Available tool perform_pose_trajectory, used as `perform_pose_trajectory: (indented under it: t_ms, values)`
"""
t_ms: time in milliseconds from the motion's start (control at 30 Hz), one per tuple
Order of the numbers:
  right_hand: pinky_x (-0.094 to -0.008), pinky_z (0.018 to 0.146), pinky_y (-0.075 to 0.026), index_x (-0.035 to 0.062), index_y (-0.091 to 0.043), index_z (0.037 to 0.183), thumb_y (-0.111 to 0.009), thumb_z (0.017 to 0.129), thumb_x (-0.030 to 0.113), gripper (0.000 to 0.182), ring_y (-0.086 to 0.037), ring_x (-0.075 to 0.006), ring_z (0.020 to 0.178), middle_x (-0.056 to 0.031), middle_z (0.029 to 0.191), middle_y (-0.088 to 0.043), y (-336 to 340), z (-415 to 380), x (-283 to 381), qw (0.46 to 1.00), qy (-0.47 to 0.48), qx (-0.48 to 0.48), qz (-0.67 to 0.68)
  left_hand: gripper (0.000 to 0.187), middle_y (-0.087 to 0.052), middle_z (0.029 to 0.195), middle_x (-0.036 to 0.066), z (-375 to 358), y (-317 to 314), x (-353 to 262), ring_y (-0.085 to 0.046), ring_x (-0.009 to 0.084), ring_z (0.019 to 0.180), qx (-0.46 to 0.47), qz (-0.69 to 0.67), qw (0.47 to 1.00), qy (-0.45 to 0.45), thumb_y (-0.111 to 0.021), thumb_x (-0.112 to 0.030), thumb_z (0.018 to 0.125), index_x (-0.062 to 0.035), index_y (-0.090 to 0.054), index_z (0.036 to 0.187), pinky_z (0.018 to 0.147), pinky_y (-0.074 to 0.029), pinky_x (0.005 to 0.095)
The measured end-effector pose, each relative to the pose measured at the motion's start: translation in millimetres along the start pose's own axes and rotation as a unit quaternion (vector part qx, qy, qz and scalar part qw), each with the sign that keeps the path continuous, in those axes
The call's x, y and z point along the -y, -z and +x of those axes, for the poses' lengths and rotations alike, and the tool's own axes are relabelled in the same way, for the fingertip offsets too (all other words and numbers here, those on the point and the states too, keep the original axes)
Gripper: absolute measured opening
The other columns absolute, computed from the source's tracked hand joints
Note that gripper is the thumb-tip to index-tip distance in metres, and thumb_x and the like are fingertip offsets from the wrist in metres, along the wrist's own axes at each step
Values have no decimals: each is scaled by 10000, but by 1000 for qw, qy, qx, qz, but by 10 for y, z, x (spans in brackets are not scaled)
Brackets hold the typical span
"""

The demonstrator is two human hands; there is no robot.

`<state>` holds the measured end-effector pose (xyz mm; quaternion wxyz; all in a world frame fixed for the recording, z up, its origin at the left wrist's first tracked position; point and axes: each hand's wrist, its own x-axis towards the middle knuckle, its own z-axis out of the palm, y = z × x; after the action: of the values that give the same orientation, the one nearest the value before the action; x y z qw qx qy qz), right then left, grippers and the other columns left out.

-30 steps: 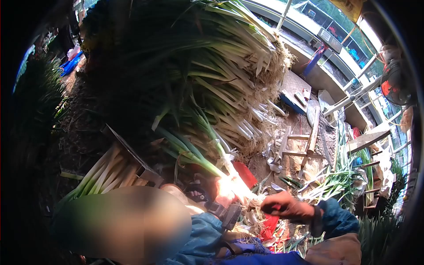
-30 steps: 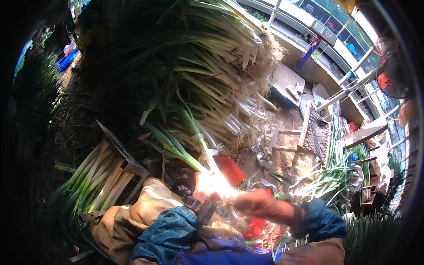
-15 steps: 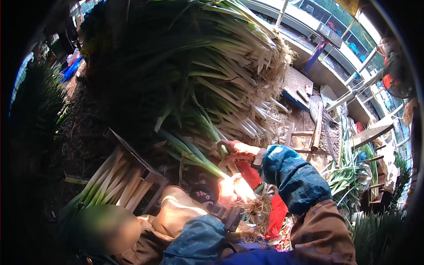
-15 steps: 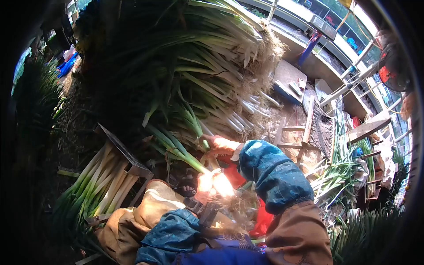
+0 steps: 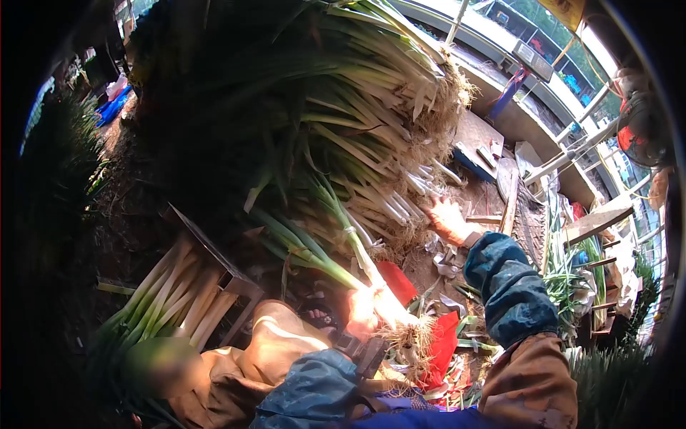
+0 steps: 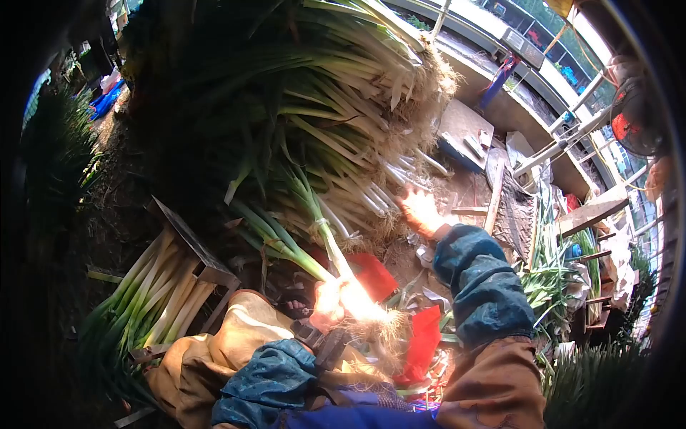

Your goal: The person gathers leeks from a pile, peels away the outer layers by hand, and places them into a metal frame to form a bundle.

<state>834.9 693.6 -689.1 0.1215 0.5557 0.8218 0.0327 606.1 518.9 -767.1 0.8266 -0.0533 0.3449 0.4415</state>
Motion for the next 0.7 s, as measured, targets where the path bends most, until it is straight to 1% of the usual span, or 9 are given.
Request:
perform_pose_trajectory:
  t_ms: [167, 233, 300, 367, 433, 500, 600, 633, 700]
  values:
    - [-479, 938, -435, 125, -332, 1393, -729, 729, 392, 818, -488, -417, 1124, -218, 1317, -413, -230, 498, 1196, 941, 64, 22, 332, 170, -643, 794, 86, 0, 50, 6, -645, 191, 698, 17, -5, 1000, 5, -631, -59, 841, 38, -604, 977, 614, -535, 279]
    - [-419, 742, -468, 64, -619, 1101, -674, 796, 361, 429, -607, -312, 874, -149, 943, -630, -330, 757, 1342, 945, 119, 124, 279, 167, -643, 792, 85, -23, 77, -7, -645, 190, 696, 23, -4, 1000, 4, -631, -57, 840, 38, -604, 975, 613, -535, 278]
    - [-348, 661, -474, 39, -661, 971, -659, 829, 296, 294, -598, -207, 721, -87, 753, -629, -417, 695, 1108, 800, 150, 30, 580, 148, -638, 779, 80, -23, 127, -32, -638, 184, 683, -9, 4, 1000, -9, -641, -58, 835, 30, -607, 948, 602, -530, 276]
    - [-226, 612, -430, 12, -660, 940, -619, 882, 191, 194, -525, -76, 669, -13, 766, -605, 455, 431, 938, 716, -26, 70, 694, 115, -629, 756, 69, 3, 116, 6, -625, 172, 659, -64, 9, 998, -27, -659, -63, 824, 15, -613, 895, 583, -520, 273]
    - [-240, 576, -439, 46, -674, 983, -632, 873, 259, 243, -520, -97, 592, -35, 718, -610, -210, 452, 225, 851, 101, -173, 486, 171, -618, 752, 57, 210, 221, 153, -612, 168, 645, -134, 44, 987, -83, -717, -51, 771, 15, -614, 889, 584, -518, 271]
    - [-272, 627, -448, 41, -642, 1008, -652, 864, 305, 300, -528, -111, 680, -22, 784, -597, 390, -125, 509, 831, 18, 122, 542, 165, -614, 756, 59, 76, 51, 84, -606, 168, 634, -148, 66, 985, -61, -716, -44, 772, 17, -612, 884, 577, -517, 280]
    - [-231, 671, -447, 60, -524, 1189, -674, 846, 368, 485, -513, -54, 789, 42, 938, -554, -156, -883, 828, 667, 55, 432, 605, 168, -610, 757, 60, -166, -253, -107, -601, 165, 621, -86, 66, 993, -45, -719, -80, 785, 13, -610, 870, 566, -516, 293]
    - [-204, 685, -444, 44, -526, 1191, -652, 866, 317, 443, -521, -44, 829, 23, 986, -565, 2, -1169, 1189, 389, 12, 389, 835, 169, -606, 750, 59, -85, -132, -90, -596, 163, 610, -80, 76, 992, -61, -720, -106, 791, 3, -610, 860, 555, -510, 296]
    - [-207, 688, -449, 45, -526, 1191, -650, 867, 313, 438, -526, -48, 830, 20, 988, -568, 145, -1306, 1532, 263, -58, 399, 876, 179, -598, 734, 58, 114, 193, 33, -585, 159, 588, -70, 92, 989, -92, -721, -157, 804, -19, -612, 839, 534, -497, 303]
